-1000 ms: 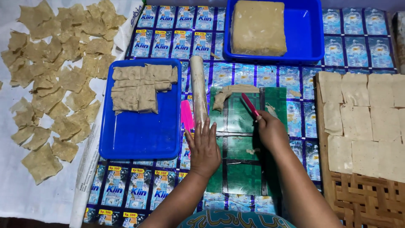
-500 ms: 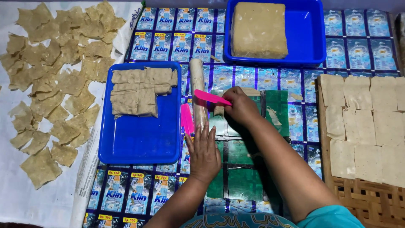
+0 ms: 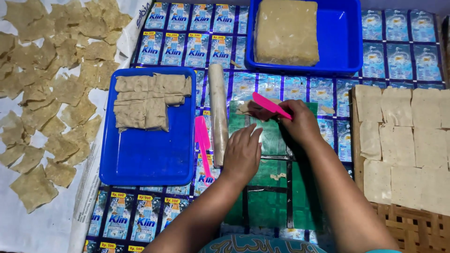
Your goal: Rolling out and cutting dough to prepare snacks on a flat surface.
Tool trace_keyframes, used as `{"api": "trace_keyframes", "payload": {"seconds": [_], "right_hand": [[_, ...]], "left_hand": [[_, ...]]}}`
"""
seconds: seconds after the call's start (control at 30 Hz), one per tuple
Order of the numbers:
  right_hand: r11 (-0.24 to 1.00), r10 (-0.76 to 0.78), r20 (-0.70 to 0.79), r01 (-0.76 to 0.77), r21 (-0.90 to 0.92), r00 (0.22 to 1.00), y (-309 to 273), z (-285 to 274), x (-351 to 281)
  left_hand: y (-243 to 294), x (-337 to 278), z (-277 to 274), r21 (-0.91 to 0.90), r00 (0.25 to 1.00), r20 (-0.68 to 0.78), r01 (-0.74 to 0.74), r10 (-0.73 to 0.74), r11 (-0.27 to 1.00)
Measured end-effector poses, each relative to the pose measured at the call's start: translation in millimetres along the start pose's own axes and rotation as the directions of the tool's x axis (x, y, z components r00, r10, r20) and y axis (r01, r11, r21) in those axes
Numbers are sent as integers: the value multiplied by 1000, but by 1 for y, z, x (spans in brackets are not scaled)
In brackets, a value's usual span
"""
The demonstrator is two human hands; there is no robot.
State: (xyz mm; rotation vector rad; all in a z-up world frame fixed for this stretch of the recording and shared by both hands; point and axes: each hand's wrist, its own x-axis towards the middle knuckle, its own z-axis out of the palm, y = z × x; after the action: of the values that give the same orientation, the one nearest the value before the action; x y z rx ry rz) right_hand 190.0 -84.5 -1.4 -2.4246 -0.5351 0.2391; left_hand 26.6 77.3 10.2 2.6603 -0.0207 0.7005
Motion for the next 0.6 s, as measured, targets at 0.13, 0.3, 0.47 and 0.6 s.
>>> {"api": "trace_keyframes", "payload": {"seconds": [0.13,0.3,0.47,0.6], "right_hand": [[1000,-21,-34,21,6,999,8,5,4],[999,-5,-59,2,-53,998,13,6,5],[997,55,-55,-52,59,997,11,0,-3],[983,73,-72,-59,175,995,6,-20,-14]], "left_hand": [[-31,40,67,130,999,4,38,-39,991],[-54,70,79,78,997,2,-79,79,994],[-48,69,61,76,996,-26,-86,88,993],[-43,65,38,-126,968,238,109,-76,986]]}}
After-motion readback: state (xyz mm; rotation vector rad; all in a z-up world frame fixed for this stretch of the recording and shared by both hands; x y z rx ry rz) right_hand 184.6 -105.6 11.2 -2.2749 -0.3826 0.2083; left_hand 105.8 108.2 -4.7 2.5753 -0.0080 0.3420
